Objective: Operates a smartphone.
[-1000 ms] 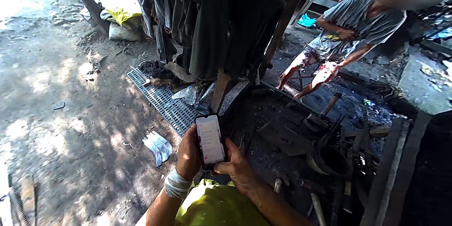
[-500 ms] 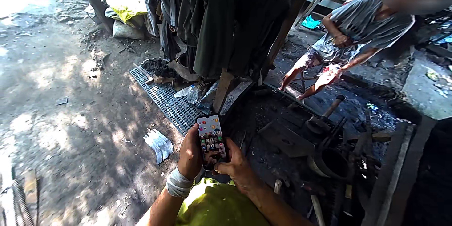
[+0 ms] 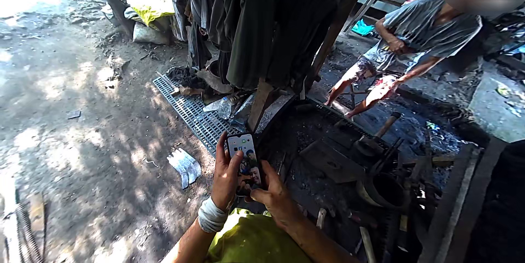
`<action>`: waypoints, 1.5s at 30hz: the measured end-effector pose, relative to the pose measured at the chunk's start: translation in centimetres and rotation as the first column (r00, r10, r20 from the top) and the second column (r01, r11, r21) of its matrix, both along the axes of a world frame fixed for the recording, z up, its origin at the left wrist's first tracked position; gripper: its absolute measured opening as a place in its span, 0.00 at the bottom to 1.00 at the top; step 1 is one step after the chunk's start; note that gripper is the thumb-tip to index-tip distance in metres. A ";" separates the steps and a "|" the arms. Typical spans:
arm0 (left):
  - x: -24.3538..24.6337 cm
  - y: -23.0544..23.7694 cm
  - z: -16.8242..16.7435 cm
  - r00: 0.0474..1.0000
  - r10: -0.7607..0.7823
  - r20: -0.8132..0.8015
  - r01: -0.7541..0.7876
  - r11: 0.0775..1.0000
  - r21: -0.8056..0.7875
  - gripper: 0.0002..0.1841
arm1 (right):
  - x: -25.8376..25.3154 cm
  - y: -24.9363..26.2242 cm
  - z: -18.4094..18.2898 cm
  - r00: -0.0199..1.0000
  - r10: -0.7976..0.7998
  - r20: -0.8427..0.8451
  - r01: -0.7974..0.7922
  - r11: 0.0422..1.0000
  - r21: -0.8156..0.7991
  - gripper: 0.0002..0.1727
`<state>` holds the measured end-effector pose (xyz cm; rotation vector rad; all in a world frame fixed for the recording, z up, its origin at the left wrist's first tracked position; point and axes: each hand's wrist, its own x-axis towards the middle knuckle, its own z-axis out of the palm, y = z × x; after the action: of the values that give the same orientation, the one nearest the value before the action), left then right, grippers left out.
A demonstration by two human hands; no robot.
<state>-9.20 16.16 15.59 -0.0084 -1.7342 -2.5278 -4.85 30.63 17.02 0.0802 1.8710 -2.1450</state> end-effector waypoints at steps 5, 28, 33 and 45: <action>0.5 0.3 -0.2 0.999 0.014 -0.037 -0.018 0.993 -0.115 0.54 | 0.3 0.2 -0.4 0.999 0.028 -0.031 -0.027 1.000 0.007 0.43; 1.2 2.4 0.5 0.980 0.200 -0.021 -0.193 0.907 -0.375 0.63 | 0.9 1.0 -1.1 0.949 0.155 -0.273 -0.077 0.958 0.278 0.42; 1.3 2.4 0.3 0.976 0.218 -0.018 -0.209 0.903 -0.375 0.59 | 1.2 0.8 -1.0 0.938 0.188 -0.291 -0.075 0.931 0.358 0.42; 1.1 2.1 0.5 0.981 0.194 0.003 -0.179 0.910 -0.374 0.60 | 1.0 0.7 -1.3 0.953 0.160 -0.257 -0.066 0.938 0.339 0.43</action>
<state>-8.09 18.22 16.12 0.1790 -2.0921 -2.0487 -3.83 31.35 15.75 -0.2742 2.3175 -1.8258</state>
